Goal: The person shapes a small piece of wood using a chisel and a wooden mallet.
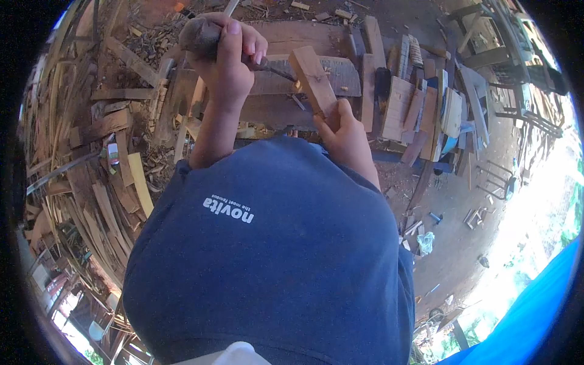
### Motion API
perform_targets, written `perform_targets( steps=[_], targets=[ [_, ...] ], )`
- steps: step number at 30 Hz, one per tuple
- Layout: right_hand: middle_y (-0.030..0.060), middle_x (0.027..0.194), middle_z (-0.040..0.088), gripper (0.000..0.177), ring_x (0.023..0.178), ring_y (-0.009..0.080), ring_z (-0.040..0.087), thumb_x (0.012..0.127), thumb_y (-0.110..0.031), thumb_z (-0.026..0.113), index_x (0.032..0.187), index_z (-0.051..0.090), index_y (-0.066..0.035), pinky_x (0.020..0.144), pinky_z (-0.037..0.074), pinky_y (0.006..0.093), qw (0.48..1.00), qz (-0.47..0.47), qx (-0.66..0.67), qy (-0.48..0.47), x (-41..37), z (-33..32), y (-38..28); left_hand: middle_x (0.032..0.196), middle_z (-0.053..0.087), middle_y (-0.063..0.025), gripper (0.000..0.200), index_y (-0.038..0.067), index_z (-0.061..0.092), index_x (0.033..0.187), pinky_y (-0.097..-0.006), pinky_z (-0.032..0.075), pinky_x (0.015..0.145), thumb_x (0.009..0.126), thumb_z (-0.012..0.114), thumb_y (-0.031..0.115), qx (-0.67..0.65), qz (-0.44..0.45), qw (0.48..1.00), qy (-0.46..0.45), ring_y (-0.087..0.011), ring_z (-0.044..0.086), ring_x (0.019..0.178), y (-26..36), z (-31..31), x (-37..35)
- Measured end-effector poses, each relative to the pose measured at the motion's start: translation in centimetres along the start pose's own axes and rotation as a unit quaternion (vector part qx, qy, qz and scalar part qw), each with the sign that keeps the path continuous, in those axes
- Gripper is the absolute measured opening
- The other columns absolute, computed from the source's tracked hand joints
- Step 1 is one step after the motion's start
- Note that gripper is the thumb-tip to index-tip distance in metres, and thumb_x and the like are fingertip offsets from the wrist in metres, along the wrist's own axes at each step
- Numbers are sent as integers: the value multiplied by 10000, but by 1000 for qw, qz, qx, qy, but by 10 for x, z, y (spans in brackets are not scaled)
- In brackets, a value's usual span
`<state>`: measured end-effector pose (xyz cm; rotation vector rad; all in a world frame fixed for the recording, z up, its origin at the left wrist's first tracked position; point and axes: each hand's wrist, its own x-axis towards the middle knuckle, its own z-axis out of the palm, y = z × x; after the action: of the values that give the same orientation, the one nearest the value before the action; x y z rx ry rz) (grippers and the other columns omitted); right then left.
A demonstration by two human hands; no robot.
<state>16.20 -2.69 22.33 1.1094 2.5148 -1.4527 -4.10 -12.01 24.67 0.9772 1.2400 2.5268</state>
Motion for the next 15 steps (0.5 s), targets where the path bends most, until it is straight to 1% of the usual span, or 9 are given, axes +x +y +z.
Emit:
perform_targets(
  steps=[2, 6, 9, 10, 11, 15],
  targets=[
    [266, 926, 645, 339, 933, 412, 653, 901, -276, 648, 1045, 468, -27, 795, 491, 444, 1000, 5, 1, -6, 0, -1, -3, 605, 502, -54, 85, 72, 482, 950, -284, 425, 450, 960, 551, 123, 27, -1, 999, 19, -140, 486, 484, 5, 6, -2],
    [272, 934, 653, 315, 934, 412, 658, 917, -272, 628, 1038, 463, -33, 799, 491, 443, 1000, 13, 20, -12, 1, 0, -5, 603, 500, -54, 90, 69, 475, 937, -286, 423, 449, 955, 546, 122, 26, -10, 999, 21, -139, 483, 482, 17, 22, -8],
    [275, 950, 657, 310, 948, 415, 658, 919, -270, 626, 1041, 462, -37, 799, 492, 444, 999, 22, 16, -25, -1, -4, -10, 602, 497, -51, 90, 69, 471, 930, -290, 426, 460, 952, 541, 122, 54, 14, 998, 37, -139, 485, 491, 13, 24, -15],
    [275, 950, 657, 310, 948, 415, 658, 919, -270, 626, 1041, 462, -37, 799, 492, 444, 999, 22, 16, -24, -1, -4, -10, 614, 508, -36, 63, 54, 486, 926, -274, 420, 446, 930, 549, 48, 20, 16, 998, 56, -118, 504, 488, 9, 23, -16],
    [273, 951, 658, 305, 950, 411, 659, 920, -266, 625, 1041, 464, -36, 800, 492, 443, 999, 24, 10, -20, -1, -3, -8, 625, 518, -22, 85, 39, 501, 921, -258, 415, 431, 909, 557, -25, -15, 19, 997, 76, -97, 523, 486, 8, 23, -16],
    [273, 950, 660, 310, 949, 409, 661, 915, -263, 630, 1057, 475, -34, 800, 493, 449, 1000, 10, 17, -15, -4, -4, -8, 624, 523, -17, 87, 39, 504, 919, -256, 422, 432, 906, 561, -26, 1, 37, 997, 63, -92, 523, 488, 11, 19, -13]
  ],
)
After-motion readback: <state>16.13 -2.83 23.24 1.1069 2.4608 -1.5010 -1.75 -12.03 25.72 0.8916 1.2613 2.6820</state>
